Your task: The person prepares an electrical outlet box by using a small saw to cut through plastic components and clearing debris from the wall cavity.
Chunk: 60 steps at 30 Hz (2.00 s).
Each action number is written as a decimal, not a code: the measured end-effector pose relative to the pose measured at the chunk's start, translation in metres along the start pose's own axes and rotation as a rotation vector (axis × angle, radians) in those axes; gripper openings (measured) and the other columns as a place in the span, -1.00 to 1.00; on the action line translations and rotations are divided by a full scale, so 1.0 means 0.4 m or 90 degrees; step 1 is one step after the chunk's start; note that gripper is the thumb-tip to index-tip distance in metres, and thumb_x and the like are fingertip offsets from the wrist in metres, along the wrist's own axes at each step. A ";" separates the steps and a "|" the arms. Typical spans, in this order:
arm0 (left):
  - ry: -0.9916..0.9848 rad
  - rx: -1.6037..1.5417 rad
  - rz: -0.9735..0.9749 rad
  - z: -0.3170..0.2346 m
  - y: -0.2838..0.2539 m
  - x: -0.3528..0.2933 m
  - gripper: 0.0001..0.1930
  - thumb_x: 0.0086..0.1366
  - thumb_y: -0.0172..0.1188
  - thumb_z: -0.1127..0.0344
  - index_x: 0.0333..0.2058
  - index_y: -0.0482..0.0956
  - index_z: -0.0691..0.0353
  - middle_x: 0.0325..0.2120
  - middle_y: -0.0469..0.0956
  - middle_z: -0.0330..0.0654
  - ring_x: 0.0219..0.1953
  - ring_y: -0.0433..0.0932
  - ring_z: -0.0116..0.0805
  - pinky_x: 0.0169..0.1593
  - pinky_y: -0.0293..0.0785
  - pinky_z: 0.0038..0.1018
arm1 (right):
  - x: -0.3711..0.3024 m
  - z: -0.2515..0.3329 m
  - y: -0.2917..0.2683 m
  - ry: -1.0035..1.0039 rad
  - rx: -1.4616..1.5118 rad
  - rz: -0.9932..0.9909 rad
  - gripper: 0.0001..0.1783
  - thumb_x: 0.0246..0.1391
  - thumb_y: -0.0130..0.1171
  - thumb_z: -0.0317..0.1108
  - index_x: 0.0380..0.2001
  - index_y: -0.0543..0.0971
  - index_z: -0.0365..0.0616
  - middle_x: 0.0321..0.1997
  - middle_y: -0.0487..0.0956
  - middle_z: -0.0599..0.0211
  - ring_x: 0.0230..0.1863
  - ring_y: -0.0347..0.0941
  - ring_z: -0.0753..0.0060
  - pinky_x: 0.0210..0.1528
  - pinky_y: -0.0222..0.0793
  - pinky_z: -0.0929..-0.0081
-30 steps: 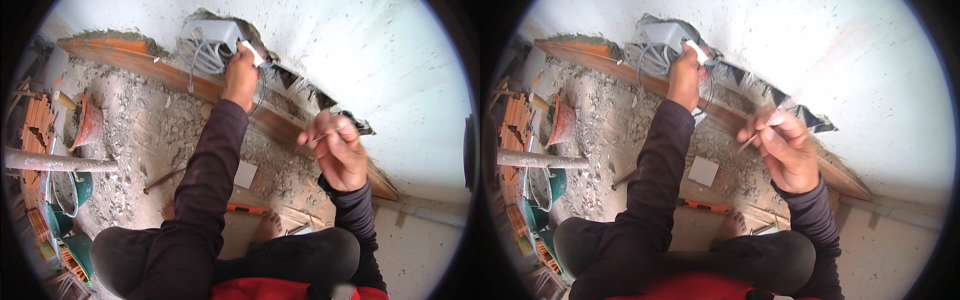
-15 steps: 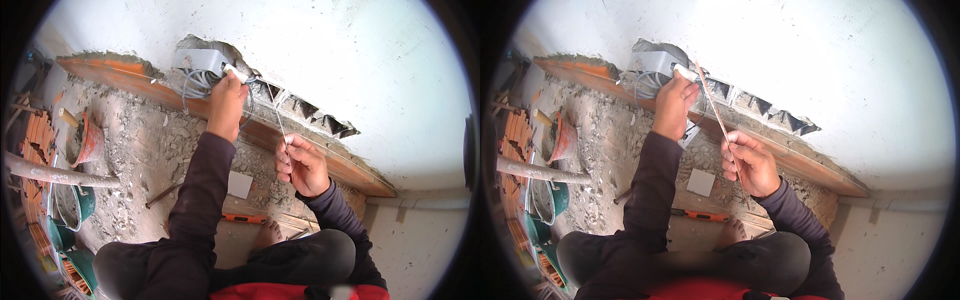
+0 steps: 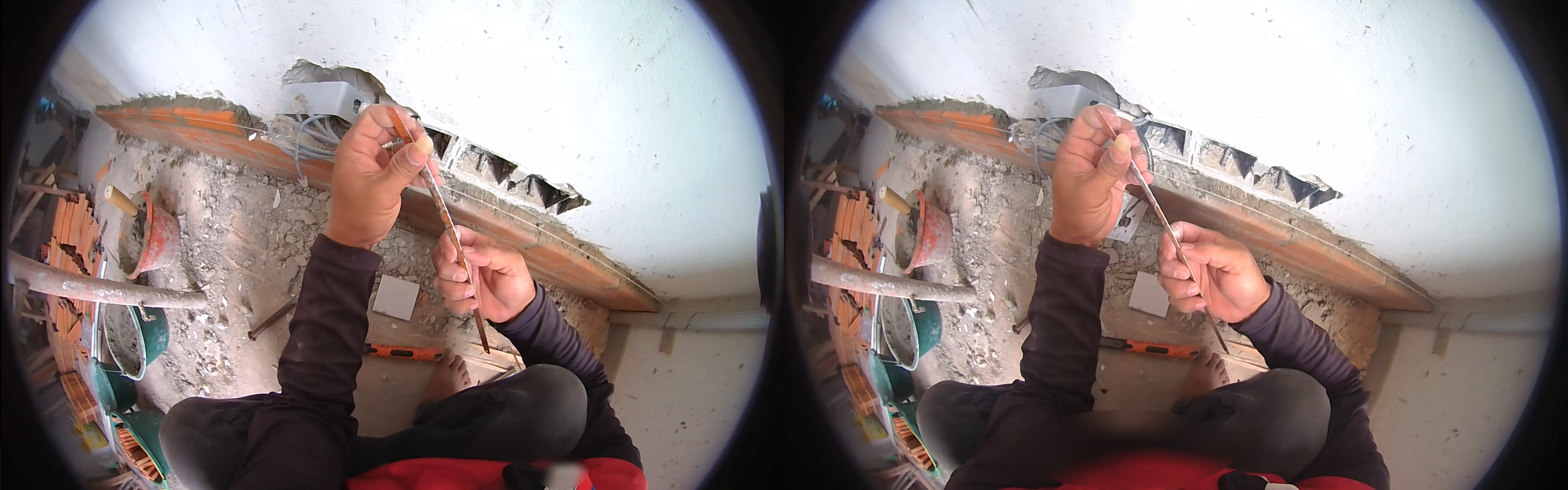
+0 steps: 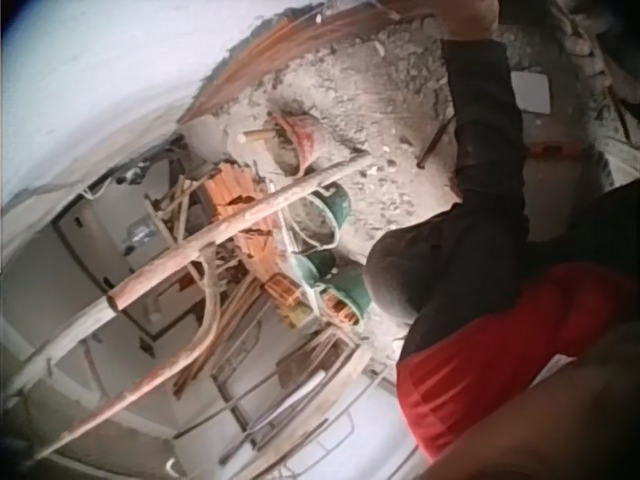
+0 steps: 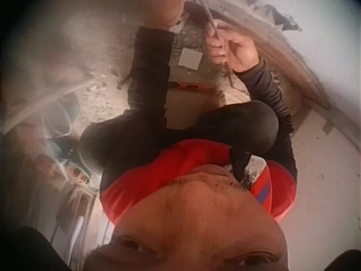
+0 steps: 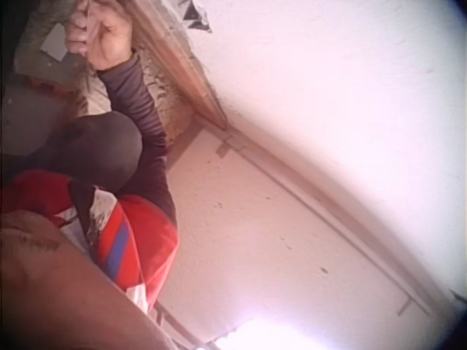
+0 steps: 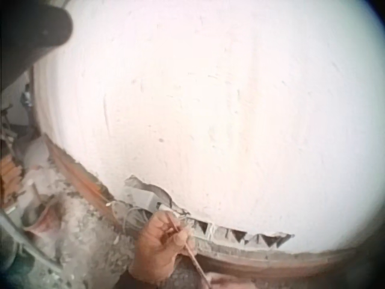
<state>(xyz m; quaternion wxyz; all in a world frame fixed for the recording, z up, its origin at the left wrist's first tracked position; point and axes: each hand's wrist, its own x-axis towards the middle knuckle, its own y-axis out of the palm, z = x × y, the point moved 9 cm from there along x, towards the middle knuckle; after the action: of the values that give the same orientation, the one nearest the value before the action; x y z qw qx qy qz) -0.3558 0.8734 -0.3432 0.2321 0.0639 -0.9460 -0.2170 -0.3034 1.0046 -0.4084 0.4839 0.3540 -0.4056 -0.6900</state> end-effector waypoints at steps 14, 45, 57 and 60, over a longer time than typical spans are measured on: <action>-0.076 -0.016 -0.113 0.035 0.011 0.010 -0.69 0.36 0.04 0.24 -0.03 0.34 0.30 -0.31 0.44 -0.23 -0.36 0.48 -0.47 -0.31 0.50 -0.55 | -0.001 0.020 0.007 -0.074 0.012 -0.001 -0.85 0.27 -0.07 -0.28 -0.17 0.35 -0.08 -0.45 0.27 0.48 -0.47 0.19 0.60 -0.49 0.15 0.62; -0.207 -0.215 -0.523 0.246 -0.154 0.001 -0.77 0.41 -0.12 0.26 -0.03 0.31 0.19 -0.05 0.37 -0.23 -0.07 0.32 -0.42 0.03 0.21 -0.42 | -0.095 0.173 0.033 -0.188 -0.743 -0.306 -0.45 0.12 -0.11 -0.62 0.22 0.25 -0.17 -0.54 0.35 0.42 -0.66 0.23 0.72 -0.61 0.17 0.71; -0.150 0.051 -0.454 0.217 -0.169 0.032 -0.52 0.46 -0.30 0.03 -0.04 0.38 0.36 -0.07 0.43 -0.11 -0.13 0.34 -0.41 0.02 0.24 -0.48 | 0.043 0.242 0.061 -0.404 -1.252 -0.288 -0.50 0.07 -0.01 -0.57 0.14 0.35 -0.20 -0.34 0.51 -0.20 -0.39 0.45 -0.19 -0.32 0.37 0.21; -0.197 0.071 -0.461 0.212 -0.173 0.040 -0.51 0.46 -0.31 0.04 -0.04 0.37 0.39 -0.06 0.43 -0.10 -0.09 0.35 -0.40 0.05 0.24 -0.44 | 0.061 0.251 0.045 -0.381 -1.244 -0.308 -0.50 0.07 -0.02 -0.58 0.14 0.34 -0.21 -0.31 0.51 -0.20 -0.36 0.46 -0.20 -0.30 0.38 0.19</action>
<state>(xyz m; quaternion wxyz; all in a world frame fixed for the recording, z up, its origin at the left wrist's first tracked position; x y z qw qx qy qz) -0.4080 0.8401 -0.4349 -0.0084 0.3727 -0.8964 -0.2399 -0.3920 0.9994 -0.3524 0.2884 -0.3040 0.3065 -0.8547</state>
